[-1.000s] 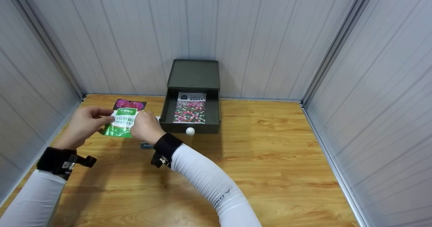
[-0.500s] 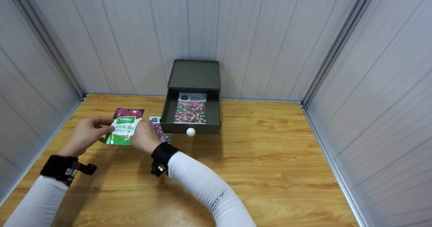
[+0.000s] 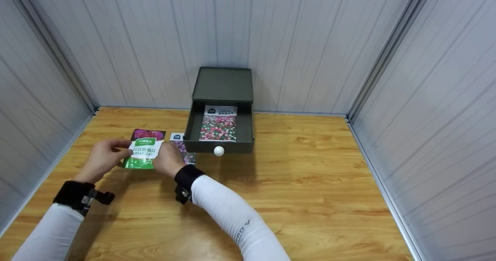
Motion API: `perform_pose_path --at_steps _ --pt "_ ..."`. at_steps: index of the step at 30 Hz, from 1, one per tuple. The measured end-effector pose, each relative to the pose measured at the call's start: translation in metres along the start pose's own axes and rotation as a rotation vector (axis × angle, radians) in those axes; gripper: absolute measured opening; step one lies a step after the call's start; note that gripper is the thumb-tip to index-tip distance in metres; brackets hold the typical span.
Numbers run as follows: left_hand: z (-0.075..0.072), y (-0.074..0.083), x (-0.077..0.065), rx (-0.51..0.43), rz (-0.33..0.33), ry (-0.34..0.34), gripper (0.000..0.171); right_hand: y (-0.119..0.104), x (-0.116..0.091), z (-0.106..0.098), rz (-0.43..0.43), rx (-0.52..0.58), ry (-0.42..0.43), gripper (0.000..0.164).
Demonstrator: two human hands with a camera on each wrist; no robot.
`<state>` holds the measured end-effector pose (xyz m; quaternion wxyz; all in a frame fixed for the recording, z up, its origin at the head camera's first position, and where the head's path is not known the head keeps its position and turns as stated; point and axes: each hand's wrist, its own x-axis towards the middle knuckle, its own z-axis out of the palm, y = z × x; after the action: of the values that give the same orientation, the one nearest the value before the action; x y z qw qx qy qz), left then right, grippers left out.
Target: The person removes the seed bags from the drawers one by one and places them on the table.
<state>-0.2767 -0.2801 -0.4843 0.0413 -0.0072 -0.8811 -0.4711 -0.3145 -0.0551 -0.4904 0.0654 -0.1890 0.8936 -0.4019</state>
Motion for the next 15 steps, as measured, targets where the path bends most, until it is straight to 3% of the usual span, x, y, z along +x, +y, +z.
perform_pose_path --at_steps 7,15 --pt "0.009 -0.015 0.005 0.064 -0.009 0.003 0.040 0.011 0.005 0.010 0.026 0.038 -0.019 0.033" --pt "0.017 -0.028 0.014 0.091 -0.039 -0.007 0.041 0.020 0.011 0.018 0.039 0.004 -0.012 0.033"
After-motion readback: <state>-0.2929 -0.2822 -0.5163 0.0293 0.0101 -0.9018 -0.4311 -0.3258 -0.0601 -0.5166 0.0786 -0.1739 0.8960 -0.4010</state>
